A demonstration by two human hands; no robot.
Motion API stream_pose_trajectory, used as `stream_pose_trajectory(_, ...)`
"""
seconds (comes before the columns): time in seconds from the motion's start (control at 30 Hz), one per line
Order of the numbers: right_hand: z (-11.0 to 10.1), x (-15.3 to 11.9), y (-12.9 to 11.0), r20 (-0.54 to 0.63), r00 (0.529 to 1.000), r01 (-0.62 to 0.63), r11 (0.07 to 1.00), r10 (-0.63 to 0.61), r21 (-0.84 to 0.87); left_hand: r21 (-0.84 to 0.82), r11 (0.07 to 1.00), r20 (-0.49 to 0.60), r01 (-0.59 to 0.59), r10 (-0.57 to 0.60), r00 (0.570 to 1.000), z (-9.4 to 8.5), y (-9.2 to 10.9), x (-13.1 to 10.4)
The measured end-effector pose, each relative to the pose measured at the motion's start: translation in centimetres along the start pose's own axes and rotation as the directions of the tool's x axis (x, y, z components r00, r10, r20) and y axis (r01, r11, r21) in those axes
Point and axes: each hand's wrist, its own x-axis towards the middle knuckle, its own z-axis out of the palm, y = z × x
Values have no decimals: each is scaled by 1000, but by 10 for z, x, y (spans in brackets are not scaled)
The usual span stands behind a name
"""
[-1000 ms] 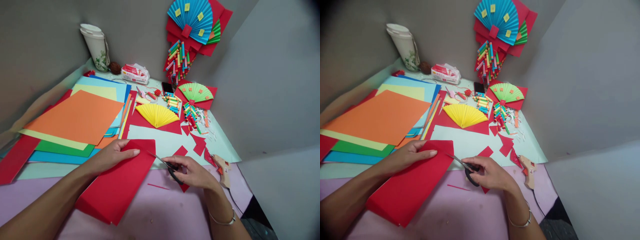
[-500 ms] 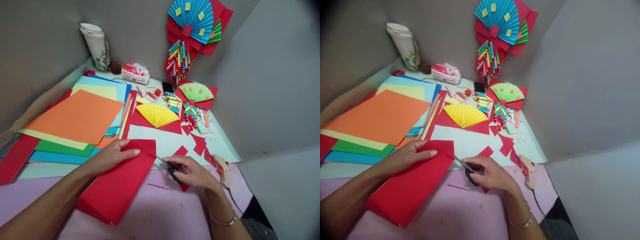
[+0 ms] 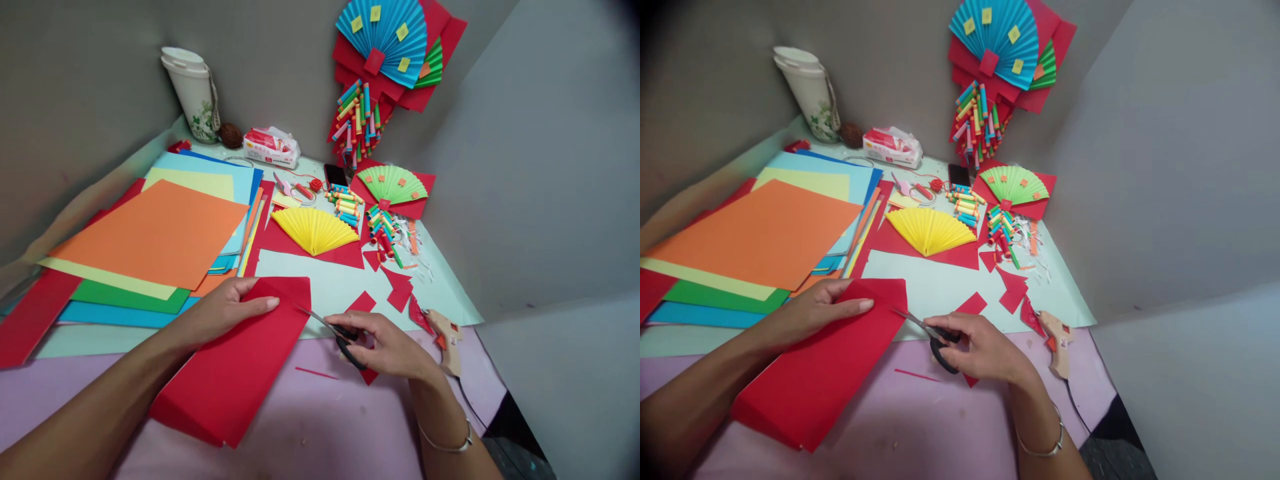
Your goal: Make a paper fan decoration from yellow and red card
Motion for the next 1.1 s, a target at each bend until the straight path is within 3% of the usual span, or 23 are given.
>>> stream_pose_trajectory(1.1, 0, -2, 4, 2, 1000, 17, 999, -17, 44, -13, 1000, 21, 1, -1, 1000, 0, -1, 0)
